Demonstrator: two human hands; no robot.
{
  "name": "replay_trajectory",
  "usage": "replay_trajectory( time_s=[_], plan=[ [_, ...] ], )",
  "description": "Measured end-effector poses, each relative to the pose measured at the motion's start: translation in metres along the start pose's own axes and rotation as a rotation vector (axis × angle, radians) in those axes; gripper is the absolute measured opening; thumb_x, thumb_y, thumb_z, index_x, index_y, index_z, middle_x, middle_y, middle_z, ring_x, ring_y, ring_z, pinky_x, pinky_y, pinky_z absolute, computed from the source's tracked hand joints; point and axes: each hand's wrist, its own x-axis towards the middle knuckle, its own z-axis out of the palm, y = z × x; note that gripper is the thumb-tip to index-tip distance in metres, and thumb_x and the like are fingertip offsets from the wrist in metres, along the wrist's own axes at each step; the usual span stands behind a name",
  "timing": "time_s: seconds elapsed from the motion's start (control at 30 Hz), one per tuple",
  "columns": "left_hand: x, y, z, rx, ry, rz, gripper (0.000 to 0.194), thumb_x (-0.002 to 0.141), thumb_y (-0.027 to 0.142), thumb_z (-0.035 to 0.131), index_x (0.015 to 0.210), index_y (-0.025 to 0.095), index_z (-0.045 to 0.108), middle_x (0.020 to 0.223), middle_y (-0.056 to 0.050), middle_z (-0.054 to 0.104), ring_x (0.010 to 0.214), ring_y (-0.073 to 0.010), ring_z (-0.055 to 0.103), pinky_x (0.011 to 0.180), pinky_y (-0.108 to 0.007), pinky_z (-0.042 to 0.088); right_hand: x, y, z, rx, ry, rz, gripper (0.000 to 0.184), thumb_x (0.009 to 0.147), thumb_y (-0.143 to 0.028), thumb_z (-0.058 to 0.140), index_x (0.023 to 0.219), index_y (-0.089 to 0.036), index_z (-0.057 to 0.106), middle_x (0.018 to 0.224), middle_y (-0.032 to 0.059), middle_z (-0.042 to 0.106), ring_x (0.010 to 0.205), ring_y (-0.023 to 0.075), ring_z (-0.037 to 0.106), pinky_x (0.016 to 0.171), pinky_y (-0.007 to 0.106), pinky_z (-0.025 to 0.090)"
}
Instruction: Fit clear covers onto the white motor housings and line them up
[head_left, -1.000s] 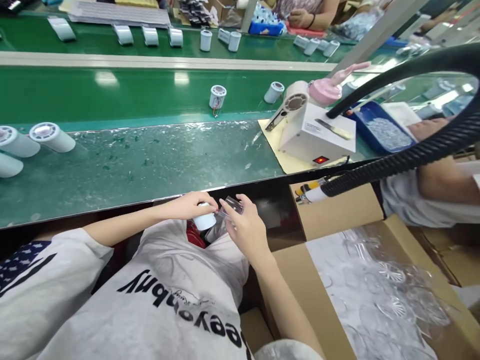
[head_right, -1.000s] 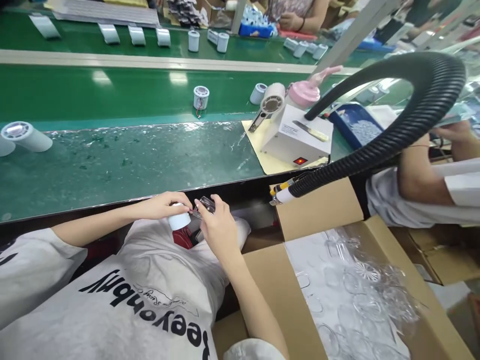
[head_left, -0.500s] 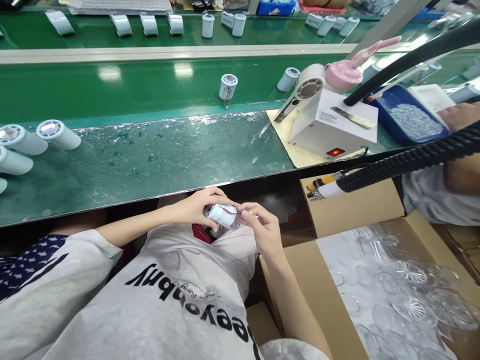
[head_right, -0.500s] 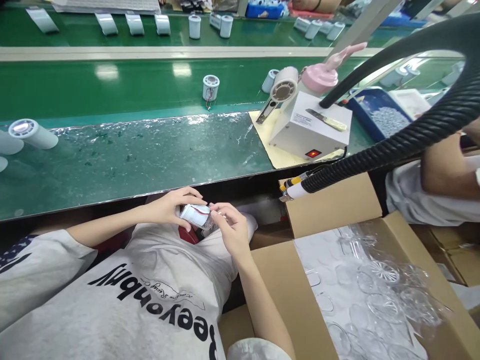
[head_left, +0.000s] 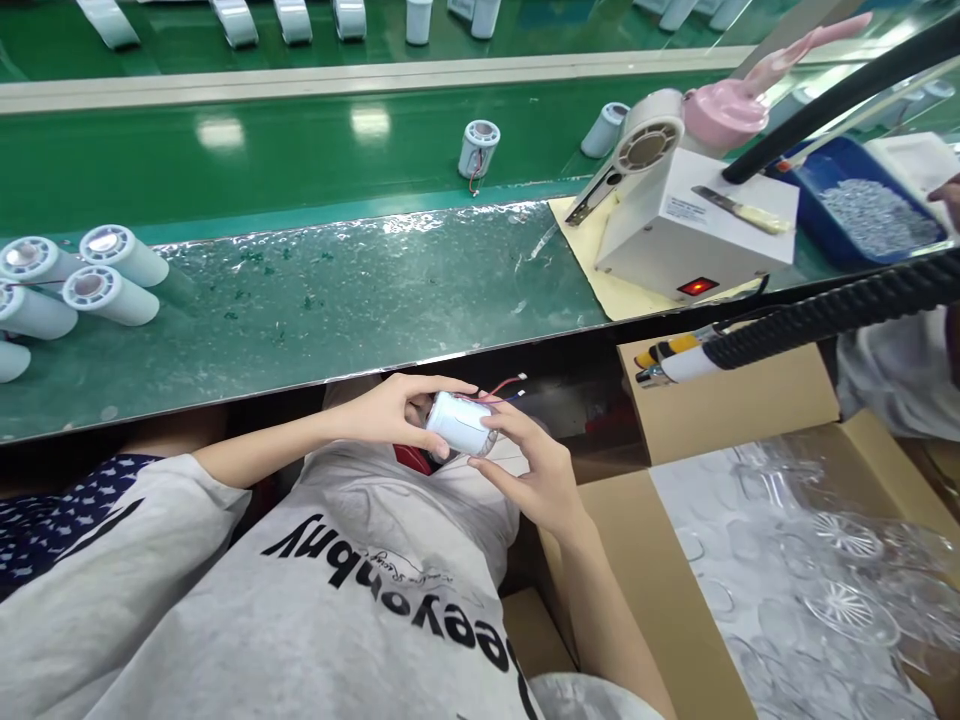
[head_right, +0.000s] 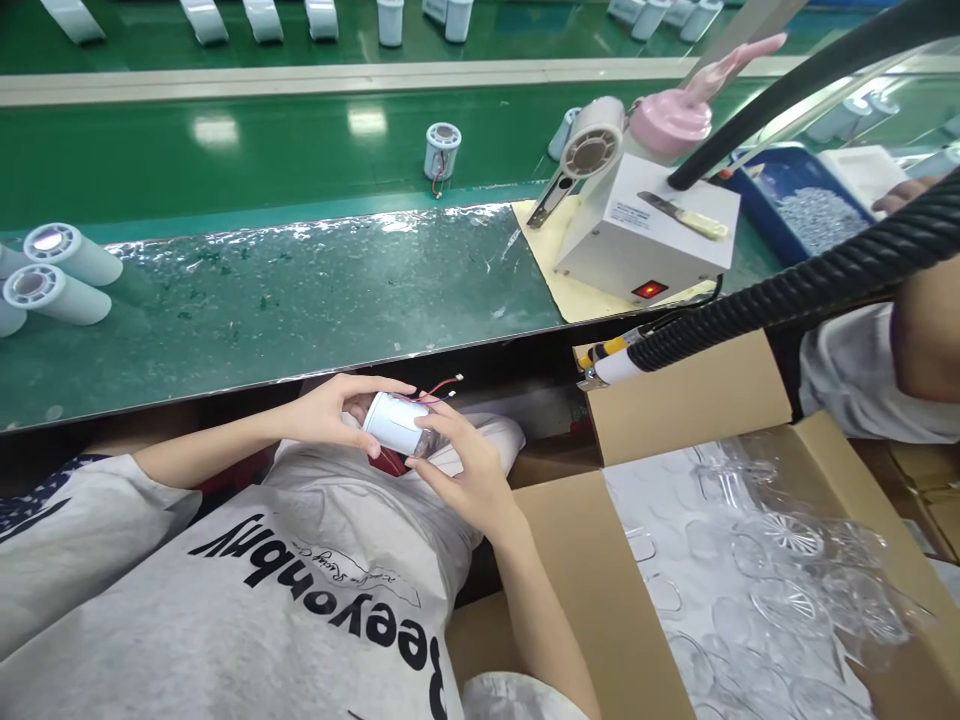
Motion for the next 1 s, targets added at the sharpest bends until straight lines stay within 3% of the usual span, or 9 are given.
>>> replay_trajectory(
  time_s=[0.27,0.37,0.5,0.6,0.73,1.0],
  plan=[
    [-0.0030,0.0014,-0.0018,-0.026,0.000,0.020,0.083,0.066,0.038,0.091,0.142,0.019,0.061,0.125,-0.013,0.073,0.088,-0.0175,0.071,0.073,-0.026,0.057,-0.0007,-0.0050,-0.0037,-0.033,0.038,-0.077,0.042,0.087,-0.017,0.076,0.126,-0.024,0.060,0.138,0.0165,0.068,0.127,0.0293,0.067,0.105,0.045,0.058],
    [-0.0026,-0.0007,-0.0021,0.004,-0.025,0.039,0.086,0.066,0.041,0.092,0.143,0.019,0.060,0.125,-0.014,0.073,0.093,-0.0207,0.073,0.075,-0.028,0.058,-0.0009,-0.0055,-0.0029,-0.027,0.028,-0.067,0.041,0.087,-0.017,0.076,0.124,-0.025,0.061,0.137,0.0160,0.068,0.127,0.0295,0.067,0.104,0.045,0.059],
    [-0.0018,-0.0025,-0.0031,0.067,-0.037,0.148,0.081,0.068,0.039,0.092,0.142,0.022,0.062,0.141,-0.015,0.066,0.121,-0.0288,0.068,0.095,-0.038,0.058,-0.0025,-0.0053,-0.0029,0.014,0.017,-0.015,0.040,0.086,-0.017,0.077,0.122,-0.025,0.062,0.136,0.0146,0.069,0.126,0.0296,0.068,0.105,0.046,0.059],
    [-0.0019,-0.0020,-0.0043,0.147,-0.059,0.270,0.075,0.071,0.034,0.091,0.141,0.025,0.063,0.148,-0.013,0.062,0.136,-0.0300,0.059,0.112,-0.043,0.049,-0.0045,-0.0055,-0.0029,0.074,0.013,0.035,0.042,0.085,-0.018,0.078,0.123,-0.025,0.062,0.135,0.0127,0.070,0.126,0.0292,0.068,0.105,0.046,0.059],
    [-0.0026,-0.0008,-0.0046,0.198,-0.088,0.356,0.071,0.076,0.032,0.088,0.142,0.027,0.063,0.149,-0.013,0.061,0.138,-0.0286,0.058,0.117,-0.043,0.046,-0.0062,-0.0057,-0.0024,0.170,0.013,0.104,0.040,0.085,-0.024,0.080,0.122,-0.026,0.065,0.131,0.0108,0.071,0.121,0.0278,0.070,0.096,0.041,0.064],
    [-0.0048,0.0006,-0.0048,0.234,-0.090,0.373,0.072,0.077,0.034,0.088,0.144,0.027,0.061,0.150,-0.012,0.061,0.139,-0.0285,0.057,0.119,-0.044,0.044,-0.0054,-0.0083,-0.0041,0.403,-0.007,0.299,0.043,0.082,-0.033,0.085,0.120,-0.028,0.064,0.124,0.0087,0.071,0.117,0.0257,0.070,0.094,0.039,0.065]
  ],
)
